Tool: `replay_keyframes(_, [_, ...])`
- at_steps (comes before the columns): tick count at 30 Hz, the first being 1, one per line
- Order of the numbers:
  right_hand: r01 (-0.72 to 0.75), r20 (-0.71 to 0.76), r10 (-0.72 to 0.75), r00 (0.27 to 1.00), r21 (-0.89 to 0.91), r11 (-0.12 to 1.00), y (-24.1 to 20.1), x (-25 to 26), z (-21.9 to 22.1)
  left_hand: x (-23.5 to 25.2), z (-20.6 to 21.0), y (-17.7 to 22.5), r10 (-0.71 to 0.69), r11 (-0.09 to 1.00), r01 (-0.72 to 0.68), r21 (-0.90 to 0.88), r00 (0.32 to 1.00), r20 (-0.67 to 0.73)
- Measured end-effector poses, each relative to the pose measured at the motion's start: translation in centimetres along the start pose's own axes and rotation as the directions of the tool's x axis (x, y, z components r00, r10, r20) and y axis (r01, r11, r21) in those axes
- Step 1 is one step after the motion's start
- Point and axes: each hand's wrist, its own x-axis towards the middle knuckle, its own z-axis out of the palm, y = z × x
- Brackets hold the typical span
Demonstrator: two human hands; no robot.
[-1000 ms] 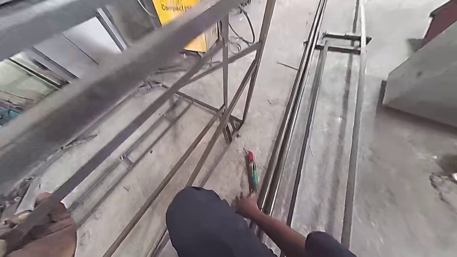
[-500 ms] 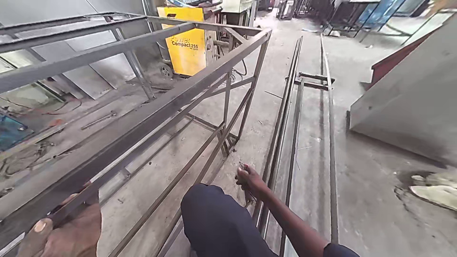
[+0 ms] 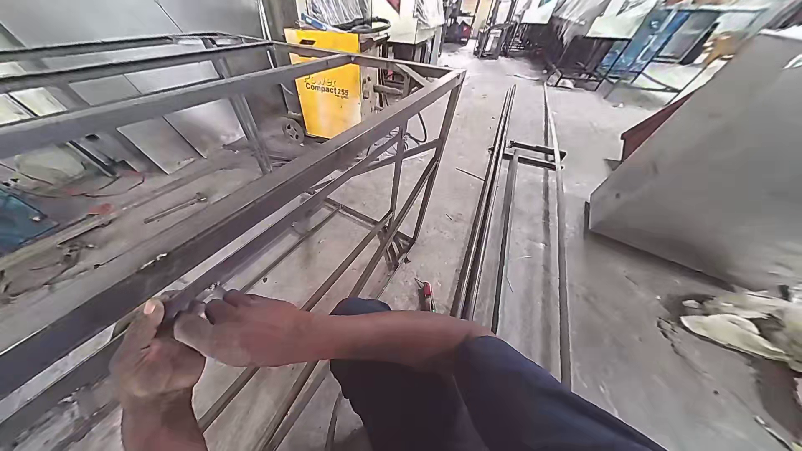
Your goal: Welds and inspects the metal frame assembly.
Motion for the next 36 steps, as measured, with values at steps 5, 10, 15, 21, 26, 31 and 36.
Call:
replay_keyframes(5, [-0.008, -0.050, 0.005, 0.999, -0.070, 0.998, -1.5, 2.2, 3.4, 0.2, -1.6, -0.9, 0.113, 0.990, -0.104, -0.097, 0.989, 0.091])
replay_keyframes(10, [-0.049, -0.008, 0.048, 0.999, -0.121, 0.991, -1.9, 1.9, 2.4, 0.5, -2.6, -1.7, 0.119, 0.991, -0.116, -0.065, 0.992, 0.039])
replay_keyframes(15, [-0.141, 0.088, 0.145, 0.986, -0.048, 0.989, -0.4, 1.0, 0.8, 0.2, 0.4, 0.1, -0.023, 0.998, 0.030, 0.061, 0.992, -0.121])
replay_keyframes(21, [-0.297, 0.079, 0.318, 0.945, -0.204, 0.933, 5.0, -6.1, -2.7, 0.0, 1.1, 0.8, -0.116, 0.993, 0.116, -0.009, 0.981, -0.153])
replay_keyframes(26, [-0.575, -0.049, 0.573, 0.818, -0.104, 0.812, 11.8, -18.1, -5.6, 0.0, 0.6, 1.0, -0.141, 0.990, 0.140, -0.034, 0.989, -0.032])
replay_keyframes(31, [-0.887, -0.011, 0.958, 0.287, 0.373, 0.270, 17.2, -37.5, -3.4, -0.1, 0.8, 1.1, -0.140, 0.990, 0.140, 0.005, 0.990, -0.022])
replay_keyframes(36, [-0.824, 0.068, 0.992, -0.103, 0.553, -0.124, 23.5, -45.1, 3.8, -0.1, 2.7, 1.2, -0.097, 0.994, 0.100, 0.053, 0.993, -0.064])
